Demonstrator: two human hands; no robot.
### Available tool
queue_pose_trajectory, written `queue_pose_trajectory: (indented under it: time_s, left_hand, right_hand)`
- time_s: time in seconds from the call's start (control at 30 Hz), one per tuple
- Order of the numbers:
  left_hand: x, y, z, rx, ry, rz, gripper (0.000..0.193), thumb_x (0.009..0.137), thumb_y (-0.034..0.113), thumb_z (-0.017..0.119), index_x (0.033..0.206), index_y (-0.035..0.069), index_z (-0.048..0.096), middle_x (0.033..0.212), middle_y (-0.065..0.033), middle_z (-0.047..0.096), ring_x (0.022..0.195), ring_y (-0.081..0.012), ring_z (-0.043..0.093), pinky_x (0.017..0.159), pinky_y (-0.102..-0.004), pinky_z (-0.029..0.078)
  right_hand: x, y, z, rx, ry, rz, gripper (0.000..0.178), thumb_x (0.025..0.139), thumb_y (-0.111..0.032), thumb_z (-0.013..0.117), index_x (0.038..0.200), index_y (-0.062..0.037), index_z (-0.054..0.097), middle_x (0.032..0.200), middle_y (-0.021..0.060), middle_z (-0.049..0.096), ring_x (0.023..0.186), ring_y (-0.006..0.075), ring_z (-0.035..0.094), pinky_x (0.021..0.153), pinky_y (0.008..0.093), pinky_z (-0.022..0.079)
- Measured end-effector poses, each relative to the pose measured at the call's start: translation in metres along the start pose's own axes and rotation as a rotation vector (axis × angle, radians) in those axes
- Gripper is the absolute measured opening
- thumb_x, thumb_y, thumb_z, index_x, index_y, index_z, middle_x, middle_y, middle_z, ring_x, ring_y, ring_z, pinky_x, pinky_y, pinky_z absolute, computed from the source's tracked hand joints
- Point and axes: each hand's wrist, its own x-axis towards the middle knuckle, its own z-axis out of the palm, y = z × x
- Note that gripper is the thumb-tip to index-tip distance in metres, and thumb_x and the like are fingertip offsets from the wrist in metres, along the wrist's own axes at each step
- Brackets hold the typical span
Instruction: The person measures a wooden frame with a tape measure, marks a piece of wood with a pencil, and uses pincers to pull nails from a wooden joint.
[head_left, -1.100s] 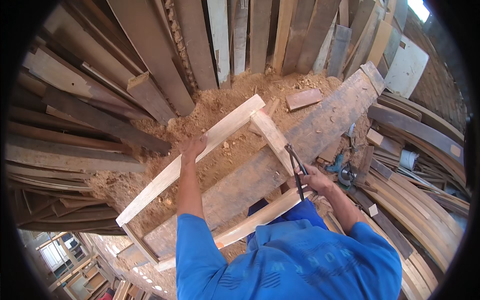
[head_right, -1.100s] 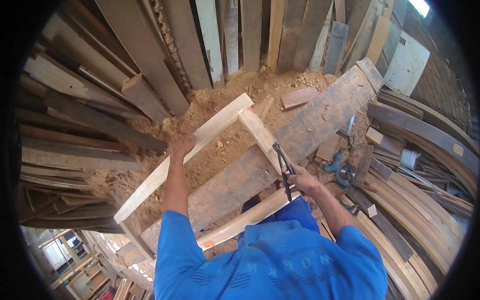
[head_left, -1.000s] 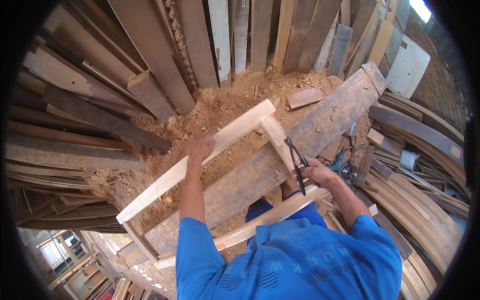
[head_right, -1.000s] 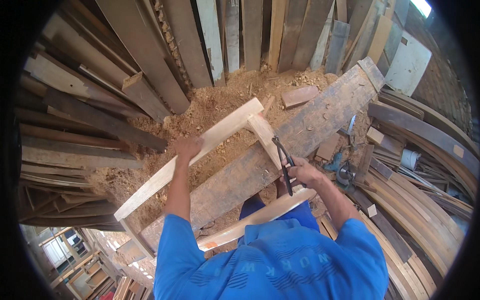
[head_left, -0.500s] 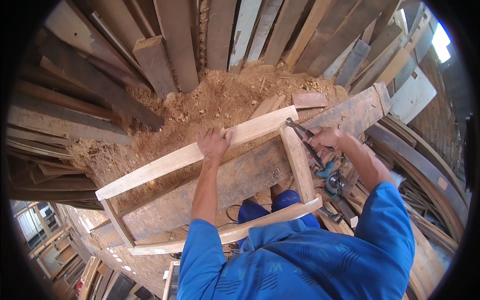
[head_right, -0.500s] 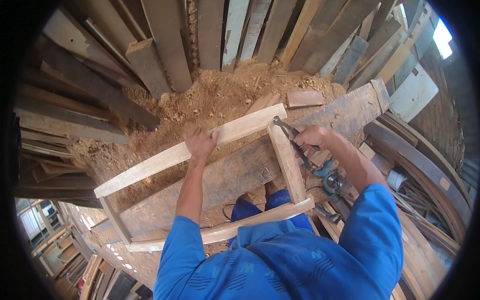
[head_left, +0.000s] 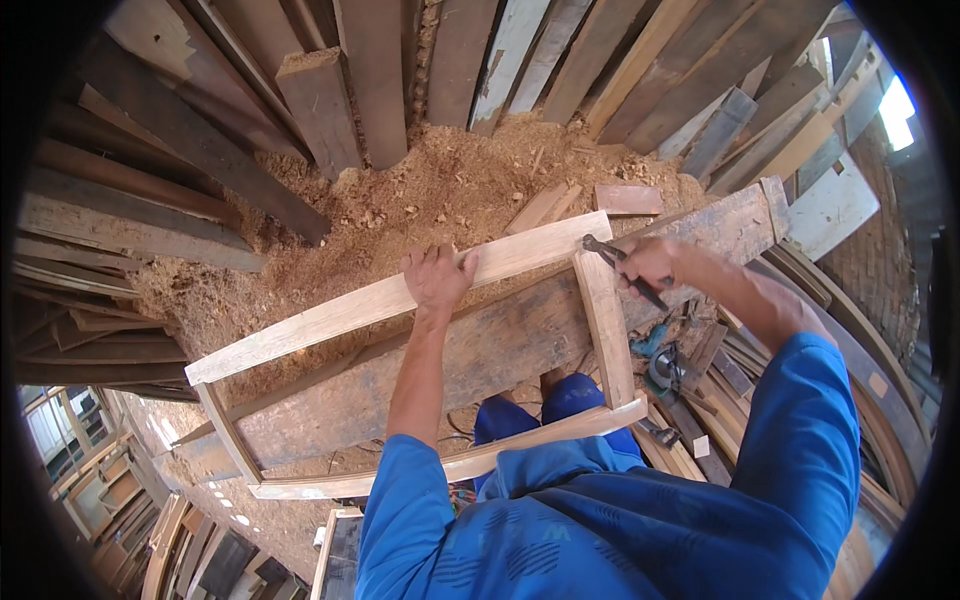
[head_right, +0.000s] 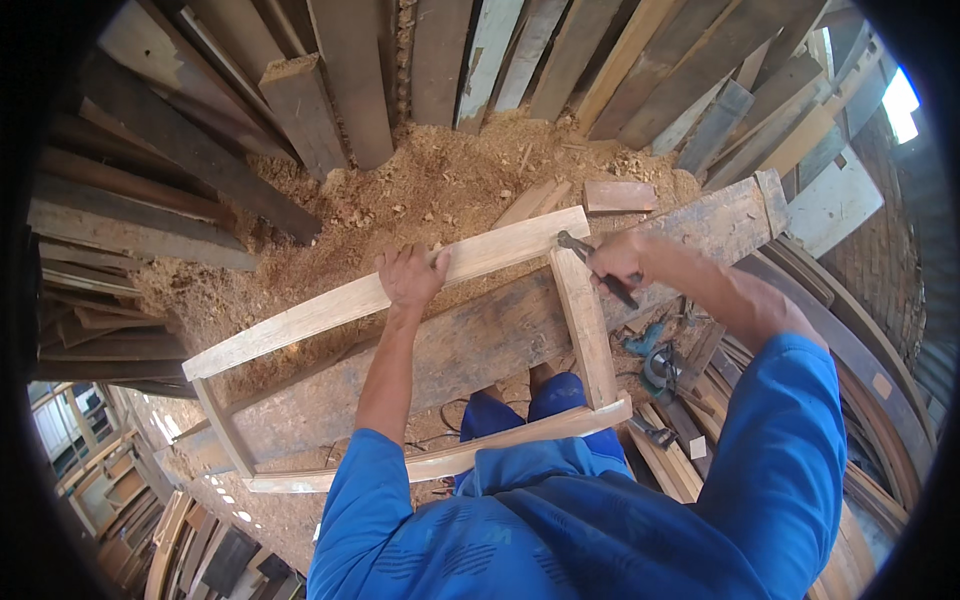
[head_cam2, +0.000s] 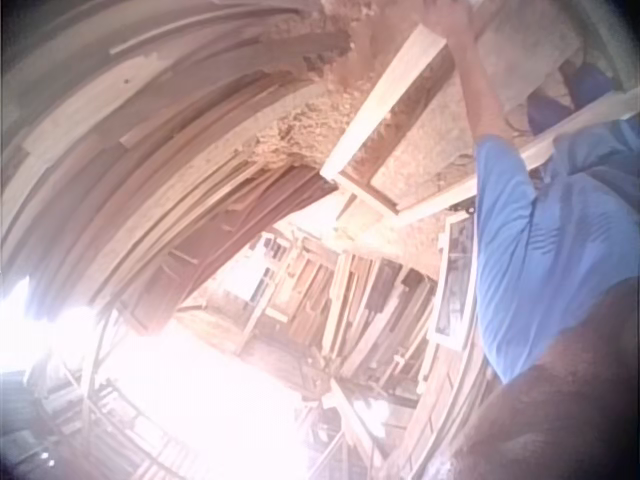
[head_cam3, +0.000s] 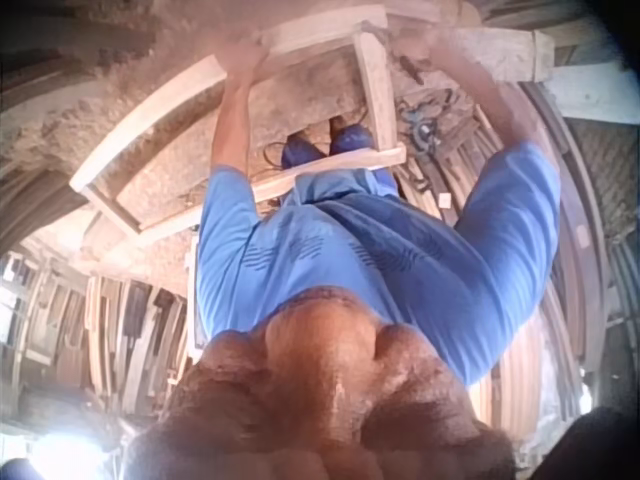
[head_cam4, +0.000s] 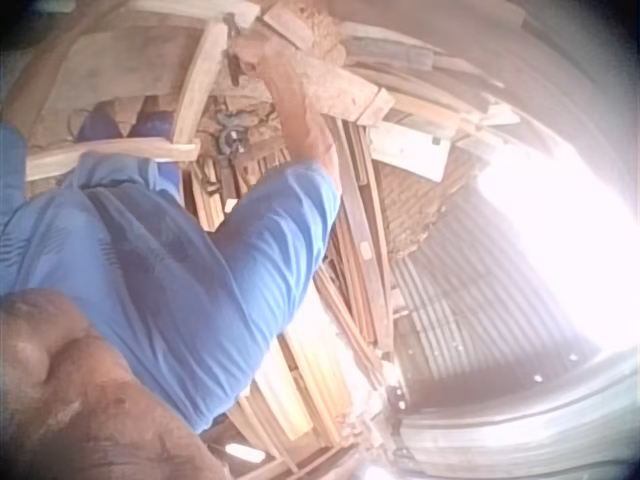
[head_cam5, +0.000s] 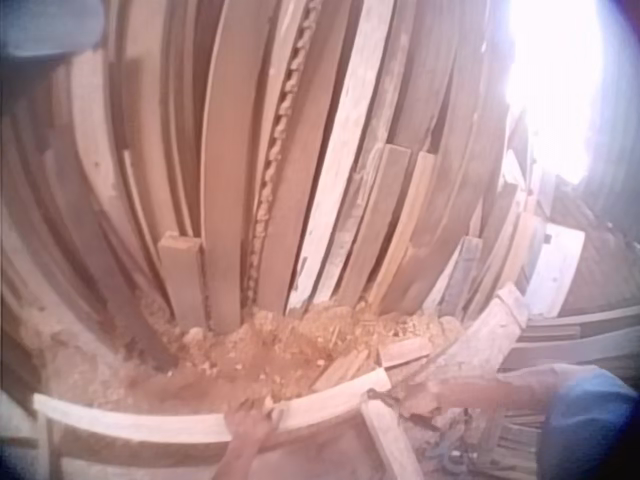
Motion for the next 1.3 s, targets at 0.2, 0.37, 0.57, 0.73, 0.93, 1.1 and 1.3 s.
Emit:
queue_pose_trajectory:
  time_s: [0.2,0.37,0.57,0.73,0.93,1.1,1.3]
  left_hand:
    - [0.001,0.002,-0.006,-0.009,-0.037,-0.01,0.051,0.087,0.056,0.055,0.088,0.008,0.071,0.093,-0.0109,0.072,0.101,-0.0284,0.057,0.086,-0.0424,0.037]
    - [0.002,0.003,-0.007,-0.025,0.004,0.029,0.048,0.085,0.053,0.058,0.086,0.007,0.071,0.09,-0.0114,0.072,0.098,-0.0282,0.059,0.085,-0.0416,0.039]
    - [0.001,0.0,-0.001,-0.015,0.068,0.047,0.045,0.083,0.051,0.061,0.083,0.007,0.07,0.083,-0.0122,0.071,0.096,-0.0284,0.059,0.085,-0.0419,0.04]
    - [0.002,-0.001,0.002,-0.015,0.111,0.047,0.044,0.083,0.05,0.061,0.081,0.007,0.07,0.082,-0.0128,0.071,0.094,-0.0288,0.058,0.085,-0.042,0.039]
    - [0.001,-0.001,-0.003,-0.033,0.032,0.037,0.045,0.085,0.051,0.059,0.084,0.007,0.07,0.083,-0.0131,0.071,0.096,-0.028,0.058,0.088,-0.0414,0.037]
    - [0.001,0.001,-0.006,-0.024,-0.001,0.014,0.047,0.086,0.052,0.057,0.083,0.007,0.07,0.084,-0.0125,0.071,0.094,-0.0281,0.058,0.087,-0.0416,0.036]
    - [0.001,0.002,-0.003,-0.034,0.05,0.014,0.047,0.084,0.053,0.059,0.081,0.007,0.07,0.083,-0.0125,0.071,0.094,-0.0276,0.058,0.083,-0.042,0.038]
  right_hand:
    - [0.001,0.078,0.032,-0.289,0.153,-0.261,0.01,0.084,0.001,0.05,0.092,-0.0048,0.049,0.082,0.0087,0.056,0.067,0.0218,0.059,0.057,0.0385,0.051]
    - [0.052,0.141,0.073,-0.444,0.636,-0.704,0.014,0.078,-0.001,0.054,0.09,-0.0048,0.049,0.079,0.0146,0.055,0.074,0.029,0.057,0.067,0.0422,0.046]
    - [-0.006,0.078,0.021,0.043,0.132,-0.274,0.021,0.084,-0.004,0.051,0.106,-0.005,0.053,0.098,0.0131,0.065,0.084,0.0232,0.069,0.063,0.036,0.052]
    - [-0.035,-0.007,-0.013,-0.322,0.057,-0.152,0.027,0.086,-0.006,0.049,0.112,-0.0042,0.052,0.107,0.0156,0.065,0.087,0.0255,0.072,0.06,0.0381,0.06]
    - [-0.056,-0.033,-0.018,-0.747,0.052,-0.062,0.032,0.083,-0.004,0.047,0.115,-0.0027,0.05,0.096,0.0129,0.063,0.084,0.0226,0.072,0.065,0.0386,0.061]
    - [-0.052,-0.02,-0.012,-0.664,-0.023,-0.037,0.033,0.082,-0.003,0.046,0.115,-0.0001,0.048,0.093,0.0125,0.061,0.086,0.0248,0.072,0.066,0.0395,0.061]
    - [-0.038,-0.019,-0.009,-0.511,-0.026,-0.008,0.024,0.085,-0.005,0.049,0.108,-0.0011,0.048,0.086,0.0103,0.059,0.075,0.0214,0.068,0.062,0.038,0.059]
